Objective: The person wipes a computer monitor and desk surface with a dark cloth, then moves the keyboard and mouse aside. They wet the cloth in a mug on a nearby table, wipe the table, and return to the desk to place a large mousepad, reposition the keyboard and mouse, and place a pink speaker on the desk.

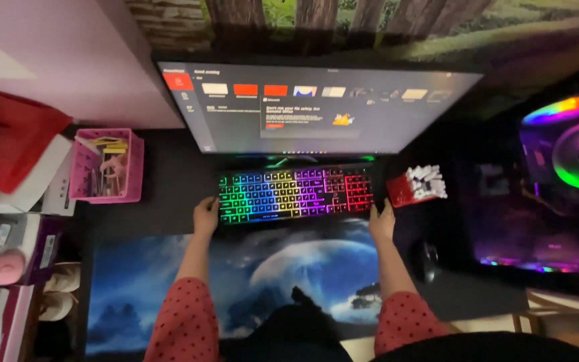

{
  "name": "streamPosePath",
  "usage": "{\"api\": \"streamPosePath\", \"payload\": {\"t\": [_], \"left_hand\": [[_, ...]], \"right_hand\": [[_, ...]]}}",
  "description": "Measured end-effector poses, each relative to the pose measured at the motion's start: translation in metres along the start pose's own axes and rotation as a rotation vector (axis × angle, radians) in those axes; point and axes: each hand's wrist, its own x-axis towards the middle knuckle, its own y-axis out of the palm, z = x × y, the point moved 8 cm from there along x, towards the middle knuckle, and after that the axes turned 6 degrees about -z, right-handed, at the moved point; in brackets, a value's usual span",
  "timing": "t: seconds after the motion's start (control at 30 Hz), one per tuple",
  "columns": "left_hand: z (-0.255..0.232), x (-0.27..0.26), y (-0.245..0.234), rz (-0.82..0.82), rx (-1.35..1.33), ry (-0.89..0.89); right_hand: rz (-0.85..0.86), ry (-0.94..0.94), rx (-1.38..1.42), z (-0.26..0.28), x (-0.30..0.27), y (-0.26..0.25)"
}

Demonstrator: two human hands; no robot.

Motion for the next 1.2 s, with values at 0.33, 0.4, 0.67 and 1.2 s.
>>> {"api": "streamPosePath", "payload": {"t": [0.33, 0.4, 0.67, 1.2], "left_hand": [[-0.016, 0.021, -0.019, -0.144, 0.010, 0.068], [-0.018, 0.023, -0.021, -0.099, -0.002, 0.021], [-0.058, -0.026, -0.081, 0.024, 0.073, 0.076], [0.032, -0.036, -0.151, 0.231, 0.828, 0.214]], "right_hand": [[0.074, 0.167, 0.365, 0.081, -0.033, -0.021], [0.099, 0.191, 0.465, 0.090, -0.039, -0.022], [-0.097, -0.154, -0.006, 0.052, -0.049, -0.037], [-0.518, -0.179, -0.468, -0.086, -0.096, -0.053]]}}
